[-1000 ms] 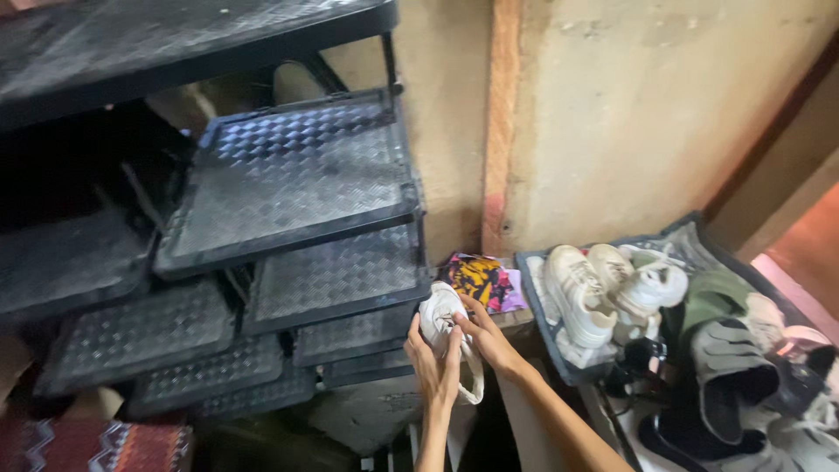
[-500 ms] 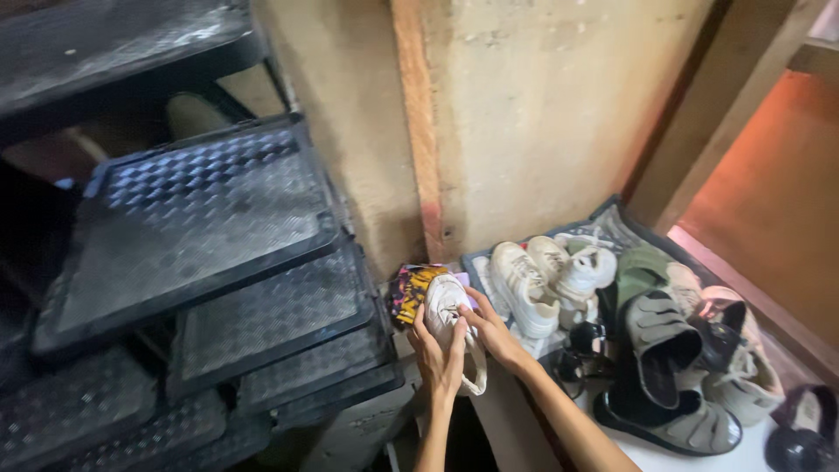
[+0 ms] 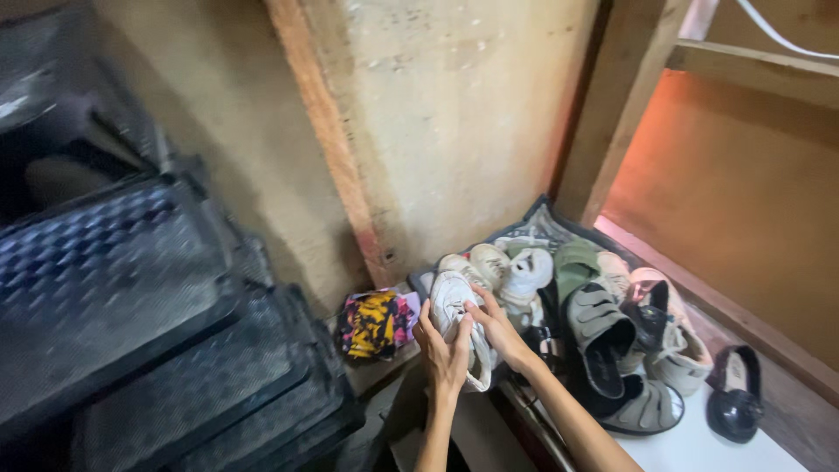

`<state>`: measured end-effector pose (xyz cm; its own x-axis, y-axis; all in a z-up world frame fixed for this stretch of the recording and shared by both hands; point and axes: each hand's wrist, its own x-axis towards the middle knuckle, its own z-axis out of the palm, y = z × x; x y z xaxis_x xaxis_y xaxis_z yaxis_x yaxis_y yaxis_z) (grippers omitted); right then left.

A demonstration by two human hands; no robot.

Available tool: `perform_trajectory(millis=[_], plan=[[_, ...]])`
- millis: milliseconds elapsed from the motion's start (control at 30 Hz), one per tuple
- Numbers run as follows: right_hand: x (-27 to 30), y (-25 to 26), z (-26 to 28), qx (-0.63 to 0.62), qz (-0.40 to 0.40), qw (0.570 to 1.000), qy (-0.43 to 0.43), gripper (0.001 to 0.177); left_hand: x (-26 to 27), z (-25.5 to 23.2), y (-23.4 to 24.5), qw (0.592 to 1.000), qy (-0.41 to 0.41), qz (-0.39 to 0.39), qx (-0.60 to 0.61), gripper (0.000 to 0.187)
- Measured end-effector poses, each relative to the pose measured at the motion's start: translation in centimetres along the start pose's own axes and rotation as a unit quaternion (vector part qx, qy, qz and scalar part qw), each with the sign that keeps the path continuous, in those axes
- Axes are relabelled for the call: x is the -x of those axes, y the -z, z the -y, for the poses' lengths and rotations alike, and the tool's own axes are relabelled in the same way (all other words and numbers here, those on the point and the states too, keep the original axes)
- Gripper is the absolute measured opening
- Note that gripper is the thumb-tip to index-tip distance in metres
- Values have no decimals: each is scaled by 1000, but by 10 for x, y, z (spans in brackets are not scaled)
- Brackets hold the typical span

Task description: The person removes several pairs of shoes from a black plastic shoe rack and places them into a shoe bag on the floor. The person then wipes the surfaces of the shoe rack with a colorful cloth.

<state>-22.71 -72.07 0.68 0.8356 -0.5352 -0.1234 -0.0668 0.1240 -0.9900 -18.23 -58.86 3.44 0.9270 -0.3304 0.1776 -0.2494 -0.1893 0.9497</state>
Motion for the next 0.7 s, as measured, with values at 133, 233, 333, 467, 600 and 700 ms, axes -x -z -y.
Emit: perform_trajectory(millis=[133, 233, 333, 467, 600, 700], plan=[[-6, 30, -1, 6, -37, 999, 17, 63, -6, -15, -25, 999, 1, 39, 2, 89], [-10, 52, 0, 12, -61, 998, 21, 63, -9, -27, -44, 998, -8, 62, 10, 88], [-8, 74, 5, -12, -80, 997, 7, 62, -12, -35, -63, 996, -17, 85, 0, 89], [-4, 99, 11, -21, -111, 993, 20, 61, -14, -41, -92, 993, -45, 108, 2, 89], [-1, 122, 12, 6, -140, 990, 29, 61, -12, -43, -115, 989, -45, 139, 14, 91], [2, 137, 13, 5, -147, 988, 53, 59, -11, -44, -131, 987, -61, 146, 27, 90]])
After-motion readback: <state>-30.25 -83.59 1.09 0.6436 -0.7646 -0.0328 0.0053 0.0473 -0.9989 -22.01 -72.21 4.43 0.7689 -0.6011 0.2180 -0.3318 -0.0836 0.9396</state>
